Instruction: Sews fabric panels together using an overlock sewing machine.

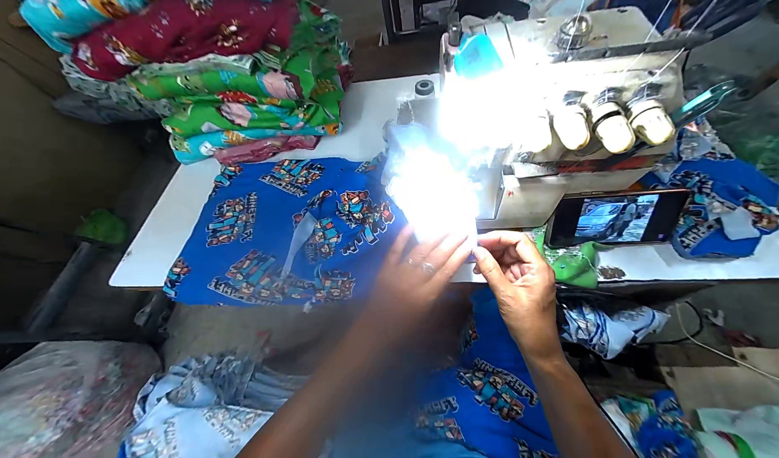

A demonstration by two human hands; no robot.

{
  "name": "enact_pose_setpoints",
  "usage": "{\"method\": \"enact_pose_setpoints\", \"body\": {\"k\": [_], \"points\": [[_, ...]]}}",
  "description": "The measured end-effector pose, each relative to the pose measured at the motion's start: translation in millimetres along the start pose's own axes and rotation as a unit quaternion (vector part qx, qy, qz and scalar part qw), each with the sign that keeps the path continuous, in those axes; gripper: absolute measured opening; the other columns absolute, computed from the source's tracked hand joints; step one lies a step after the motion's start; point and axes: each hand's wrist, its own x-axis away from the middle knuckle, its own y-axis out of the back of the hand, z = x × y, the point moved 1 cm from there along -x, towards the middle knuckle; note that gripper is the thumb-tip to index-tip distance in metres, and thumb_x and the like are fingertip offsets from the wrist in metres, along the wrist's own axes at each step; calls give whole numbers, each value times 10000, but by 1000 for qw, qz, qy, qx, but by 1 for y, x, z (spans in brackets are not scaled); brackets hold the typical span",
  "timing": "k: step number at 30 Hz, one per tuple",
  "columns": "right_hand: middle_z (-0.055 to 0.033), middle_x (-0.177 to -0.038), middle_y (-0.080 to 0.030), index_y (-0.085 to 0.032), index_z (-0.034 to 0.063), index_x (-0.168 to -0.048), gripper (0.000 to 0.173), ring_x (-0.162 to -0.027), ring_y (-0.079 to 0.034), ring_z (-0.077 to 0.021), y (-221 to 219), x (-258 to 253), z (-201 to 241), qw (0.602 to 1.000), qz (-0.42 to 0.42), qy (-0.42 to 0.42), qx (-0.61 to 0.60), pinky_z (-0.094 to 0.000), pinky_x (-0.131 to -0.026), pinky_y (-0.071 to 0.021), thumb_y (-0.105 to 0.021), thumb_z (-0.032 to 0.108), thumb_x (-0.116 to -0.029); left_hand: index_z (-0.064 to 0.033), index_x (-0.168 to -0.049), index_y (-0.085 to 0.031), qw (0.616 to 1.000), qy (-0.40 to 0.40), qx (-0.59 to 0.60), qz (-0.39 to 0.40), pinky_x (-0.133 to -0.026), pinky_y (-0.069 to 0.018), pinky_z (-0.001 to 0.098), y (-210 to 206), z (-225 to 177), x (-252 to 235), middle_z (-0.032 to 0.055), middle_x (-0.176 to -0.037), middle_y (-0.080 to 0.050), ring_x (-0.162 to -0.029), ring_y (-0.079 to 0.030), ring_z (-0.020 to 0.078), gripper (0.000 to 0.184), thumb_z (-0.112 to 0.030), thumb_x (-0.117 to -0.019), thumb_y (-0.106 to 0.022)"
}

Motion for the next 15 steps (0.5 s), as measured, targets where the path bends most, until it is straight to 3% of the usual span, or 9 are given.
{"method": "enact_pose_setpoints", "body": {"k": [4, 6, 8, 13, 15], "points": [[-5, -1010, -649, -745, 102, -1181, 229, -844, -623, -32, -1, -23, 3, 987, 13, 54, 152, -176, -737, -536, -629, 103, -983, -65, -1364, -653, 996, 15, -28, 80, -1171, -369, 435, 20, 3, -22, 67, -1440, -621, -1363, -556, 221, 425, 61, -980, -522], [-58, -988, -613, -753, 86, -1188, 247, -835, -589, -86, -3, -32, 8, 965, 12, 109, 239, -197, -718, -501, -607, 70, -990, -54, -1363, -652, 993, 39, -7, 113, -1166, -393, 436, 26, 10, -36, 87, -1429, -626, -1353, -569, 248, 435, 74, -970, -516], [-105, -1007, -593, -738, 90, -1233, 302, -859, -591, -169, -3, -37, 12, 943, 23, 130, 305, -277, -729, -508, -584, 27, -981, -65, -1345, -670, 988, 63, 14, 143, -1160, -406, 454, 31, 21, -47, 88, -1422, -631, -1328, -590, 274, 444, 86, -956, -519], [-140, -1022, -574, -664, 92, -1361, 396, -806, -594, -224, -6, -26, 8, 927, 27, 136, 348, -340, -668, -518, -570, 22, -983, -107, -1398, -638, 983, 77, 3, 169, -1111, -448, 434, 22, 59, -69, 49, -1459, -607, -1342, -575, 282, 475, 74, -998, -456], [-140, -1008, -592, -643, 78, -1379, 384, -794, -612, -220, -7, -20, 3, 928, 30, 132, 347, -337, -671, -537, -574, 58, -1002, -87, -1358, -661, 982, 95, 15, 160, -1115, -455, 442, 19, 68, -79, 72, -1432, -624, -1363, -560, 266, 421, 44, -1024, -441]]}}
